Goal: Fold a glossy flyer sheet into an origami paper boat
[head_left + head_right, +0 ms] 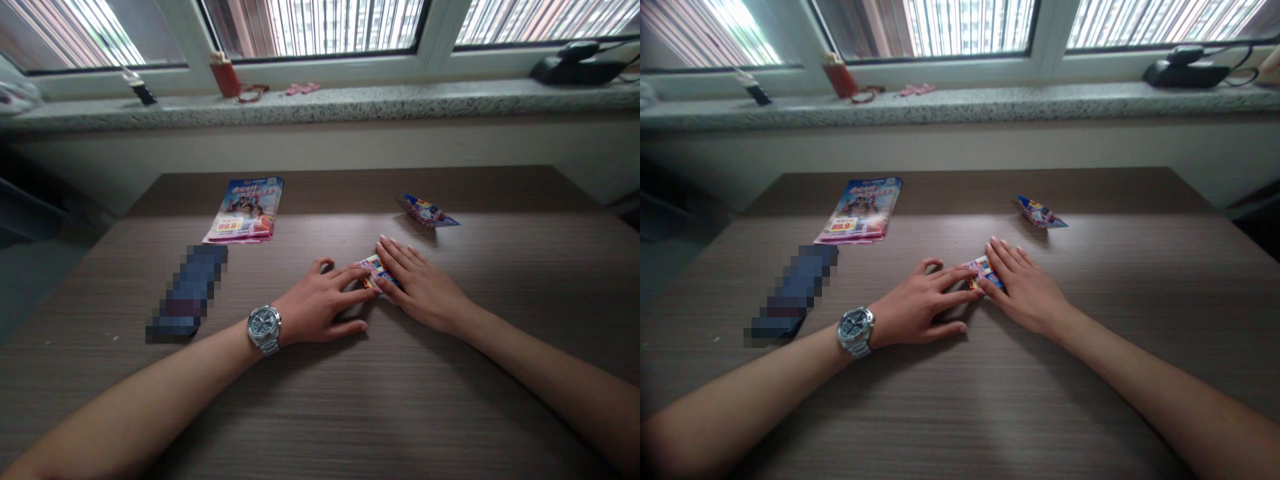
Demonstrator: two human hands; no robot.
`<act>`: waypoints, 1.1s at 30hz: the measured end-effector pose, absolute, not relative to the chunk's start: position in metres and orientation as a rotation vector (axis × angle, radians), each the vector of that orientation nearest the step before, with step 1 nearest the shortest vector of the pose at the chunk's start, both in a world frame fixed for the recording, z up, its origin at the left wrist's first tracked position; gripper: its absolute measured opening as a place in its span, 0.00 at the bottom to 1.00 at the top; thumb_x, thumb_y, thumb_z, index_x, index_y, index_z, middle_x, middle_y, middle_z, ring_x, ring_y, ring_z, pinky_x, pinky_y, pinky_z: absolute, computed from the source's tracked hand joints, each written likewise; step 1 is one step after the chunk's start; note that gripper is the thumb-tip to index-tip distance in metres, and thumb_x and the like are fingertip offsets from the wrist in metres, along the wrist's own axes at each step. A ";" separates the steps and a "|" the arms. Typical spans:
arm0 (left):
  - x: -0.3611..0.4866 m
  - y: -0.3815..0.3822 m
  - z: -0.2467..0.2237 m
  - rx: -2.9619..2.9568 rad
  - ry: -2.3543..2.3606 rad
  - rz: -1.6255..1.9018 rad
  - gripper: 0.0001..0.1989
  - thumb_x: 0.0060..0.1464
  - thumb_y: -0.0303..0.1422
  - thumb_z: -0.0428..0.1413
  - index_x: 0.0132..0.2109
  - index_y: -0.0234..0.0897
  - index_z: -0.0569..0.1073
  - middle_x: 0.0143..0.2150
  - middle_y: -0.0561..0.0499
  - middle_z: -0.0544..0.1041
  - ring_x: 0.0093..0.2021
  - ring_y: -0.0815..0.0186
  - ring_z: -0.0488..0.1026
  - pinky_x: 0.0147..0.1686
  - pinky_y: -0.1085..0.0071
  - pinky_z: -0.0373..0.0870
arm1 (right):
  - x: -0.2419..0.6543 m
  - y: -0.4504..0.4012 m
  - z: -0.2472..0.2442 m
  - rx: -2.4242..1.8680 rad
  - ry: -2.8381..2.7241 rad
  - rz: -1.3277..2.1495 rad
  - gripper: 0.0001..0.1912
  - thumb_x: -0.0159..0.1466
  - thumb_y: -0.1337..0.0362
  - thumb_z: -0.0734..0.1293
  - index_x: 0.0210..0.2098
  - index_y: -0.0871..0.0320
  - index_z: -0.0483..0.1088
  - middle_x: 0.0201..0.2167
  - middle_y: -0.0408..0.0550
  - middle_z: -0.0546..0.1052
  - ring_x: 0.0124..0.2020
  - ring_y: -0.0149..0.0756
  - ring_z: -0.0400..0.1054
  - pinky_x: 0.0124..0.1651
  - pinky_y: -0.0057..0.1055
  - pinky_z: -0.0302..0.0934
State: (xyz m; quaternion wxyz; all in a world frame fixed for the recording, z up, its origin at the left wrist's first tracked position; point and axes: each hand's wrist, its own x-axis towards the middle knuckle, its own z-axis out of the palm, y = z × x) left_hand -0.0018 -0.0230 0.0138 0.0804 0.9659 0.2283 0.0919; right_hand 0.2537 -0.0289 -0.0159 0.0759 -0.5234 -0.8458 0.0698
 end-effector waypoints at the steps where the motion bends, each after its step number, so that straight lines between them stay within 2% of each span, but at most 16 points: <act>1: -0.002 -0.023 0.014 2.887 0.685 0.274 0.26 0.67 0.50 0.51 0.66 0.45 0.66 0.73 0.41 0.59 0.70 0.50 0.61 0.66 0.44 0.51 | 0.254 -0.029 -0.016 -1.567 -2.530 0.208 0.38 0.74 0.45 0.48 0.74 0.64 0.47 0.75 0.56 0.47 0.76 0.42 0.39 0.75 0.45 0.40; 12: -0.001 -0.022 0.011 2.889 0.716 0.334 0.22 0.69 0.45 0.50 0.66 0.47 0.66 0.71 0.44 0.62 0.68 0.52 0.63 0.63 0.48 0.54 | 0.262 -0.027 -0.019 -1.415 -2.436 0.281 0.34 0.75 0.50 0.52 0.74 0.60 0.48 0.74 0.59 0.54 0.75 0.44 0.45 0.74 0.51 0.45; 22: -0.003 -0.016 0.007 2.856 0.800 0.478 0.16 0.68 0.39 0.54 0.61 0.46 0.70 0.64 0.49 0.73 0.62 0.59 0.70 0.63 0.54 0.53 | 0.270 -0.030 -0.010 -1.183 -2.461 0.362 0.26 0.71 0.56 0.64 0.67 0.51 0.62 0.69 0.54 0.66 0.72 0.46 0.54 0.72 0.55 0.46; 33: -0.003 -0.012 0.007 2.826 0.816 0.611 0.12 0.66 0.38 0.57 0.55 0.45 0.74 0.56 0.51 0.79 0.54 0.63 0.76 0.60 0.59 0.58 | 0.271 -0.030 -0.011 -1.109 -2.453 0.370 0.24 0.69 0.59 0.66 0.64 0.50 0.65 0.66 0.54 0.69 0.69 0.47 0.59 0.71 0.57 0.46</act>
